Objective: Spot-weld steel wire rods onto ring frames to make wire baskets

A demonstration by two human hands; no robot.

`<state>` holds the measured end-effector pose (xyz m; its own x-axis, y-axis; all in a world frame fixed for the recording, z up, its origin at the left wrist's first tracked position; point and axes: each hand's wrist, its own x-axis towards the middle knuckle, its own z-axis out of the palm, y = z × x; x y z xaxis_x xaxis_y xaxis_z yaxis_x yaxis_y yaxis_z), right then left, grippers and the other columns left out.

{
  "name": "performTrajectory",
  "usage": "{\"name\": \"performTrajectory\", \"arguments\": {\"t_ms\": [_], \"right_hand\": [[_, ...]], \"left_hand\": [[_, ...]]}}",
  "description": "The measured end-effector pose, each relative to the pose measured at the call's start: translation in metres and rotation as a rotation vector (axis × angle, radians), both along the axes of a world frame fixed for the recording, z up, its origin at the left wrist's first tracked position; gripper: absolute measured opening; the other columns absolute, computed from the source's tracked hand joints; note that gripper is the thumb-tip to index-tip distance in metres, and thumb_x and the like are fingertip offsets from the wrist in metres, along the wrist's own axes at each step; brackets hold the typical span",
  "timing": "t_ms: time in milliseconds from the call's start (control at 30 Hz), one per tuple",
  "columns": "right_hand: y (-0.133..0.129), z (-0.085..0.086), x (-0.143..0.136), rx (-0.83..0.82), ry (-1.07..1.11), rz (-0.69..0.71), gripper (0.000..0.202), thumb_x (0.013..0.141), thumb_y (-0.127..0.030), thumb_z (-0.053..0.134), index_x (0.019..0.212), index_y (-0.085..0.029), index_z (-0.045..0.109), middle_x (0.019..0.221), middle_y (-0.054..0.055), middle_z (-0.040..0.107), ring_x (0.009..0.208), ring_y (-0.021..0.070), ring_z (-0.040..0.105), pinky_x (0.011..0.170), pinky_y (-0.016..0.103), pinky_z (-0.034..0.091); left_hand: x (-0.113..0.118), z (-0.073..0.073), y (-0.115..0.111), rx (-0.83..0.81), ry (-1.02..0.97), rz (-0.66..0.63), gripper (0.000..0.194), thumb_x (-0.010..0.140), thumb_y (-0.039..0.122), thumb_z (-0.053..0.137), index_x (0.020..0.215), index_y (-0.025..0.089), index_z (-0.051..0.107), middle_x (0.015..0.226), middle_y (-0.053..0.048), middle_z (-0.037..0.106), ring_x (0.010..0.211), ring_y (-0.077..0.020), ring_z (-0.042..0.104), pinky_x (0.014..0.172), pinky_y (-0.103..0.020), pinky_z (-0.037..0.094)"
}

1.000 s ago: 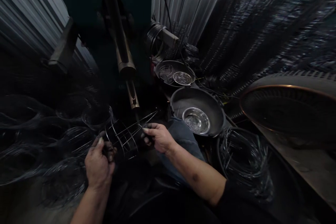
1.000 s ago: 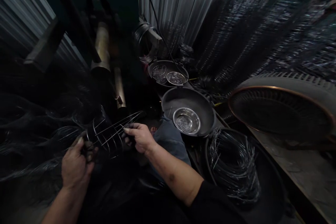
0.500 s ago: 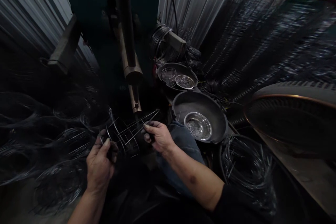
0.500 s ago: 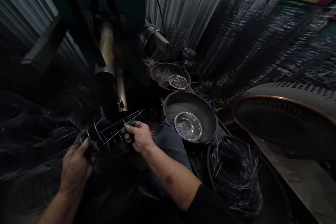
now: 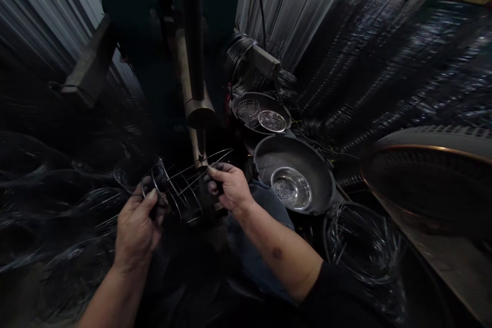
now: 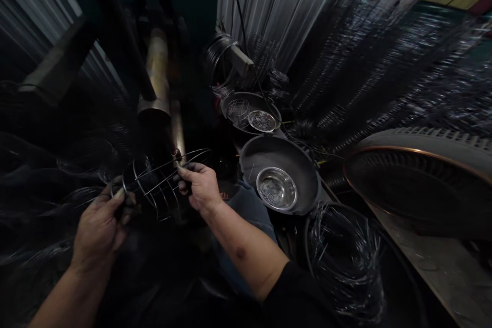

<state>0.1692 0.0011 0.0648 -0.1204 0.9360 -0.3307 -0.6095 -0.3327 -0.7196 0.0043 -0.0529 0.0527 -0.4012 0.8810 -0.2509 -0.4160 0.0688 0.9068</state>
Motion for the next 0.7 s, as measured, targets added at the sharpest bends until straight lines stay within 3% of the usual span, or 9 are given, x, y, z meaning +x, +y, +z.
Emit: {"name": "performTrajectory", "arguments": {"t_ms": [133,500,600,700], "right_hand": [[0.006,0.003,-0.001,0.006,-0.008,0.003,0.029,0.053,-0.023,0.082,0.065,-0.014,0.058,0.051,0.0,0.062,0.037,0.0057,0.043,0.036,0.017,0.028],[0.013,0.004,-0.004,0.011,-0.028,0.019,0.021,0.061,-0.021,0.077,0.065,-0.014,0.057,0.053,-0.001,0.06,0.039,0.0053,0.042,0.037,0.018,0.028],[0.01,0.002,0.004,0.11,-0.241,0.039,0.019,0.067,-0.029,0.073,0.068,-0.016,0.059,0.057,-0.001,0.06,0.041,0.0077,0.044,0.038,0.021,0.031],[0.011,0.003,0.02,0.401,-0.714,-0.146,0.011,0.073,-0.028,0.069,0.079,-0.018,0.066,0.076,0.002,0.066,0.064,0.0143,0.06,0.058,0.027,0.049]], "left_hand": [[-0.002,0.007,0.005,-0.047,0.008,-0.002,0.031,0.063,0.027,0.077,0.086,0.014,0.061,0.064,0.002,0.058,0.045,-0.0054,0.043,0.042,-0.016,0.04],[-0.004,0.013,0.013,-0.017,-0.009,-0.027,0.026,0.067,0.021,0.072,0.089,0.015,0.061,0.06,0.004,0.057,0.036,-0.0034,0.035,0.041,-0.018,0.042],[-0.006,0.01,0.012,-0.008,-0.027,0.001,0.033,0.066,0.022,0.073,0.097,0.015,0.063,0.065,0.001,0.06,0.044,-0.0075,0.048,0.039,-0.016,0.038],[-0.006,0.005,0.01,0.006,-0.039,-0.001,0.035,0.066,0.028,0.074,0.097,0.016,0.063,0.069,-0.001,0.061,0.053,-0.0116,0.056,0.039,-0.016,0.04]]}}
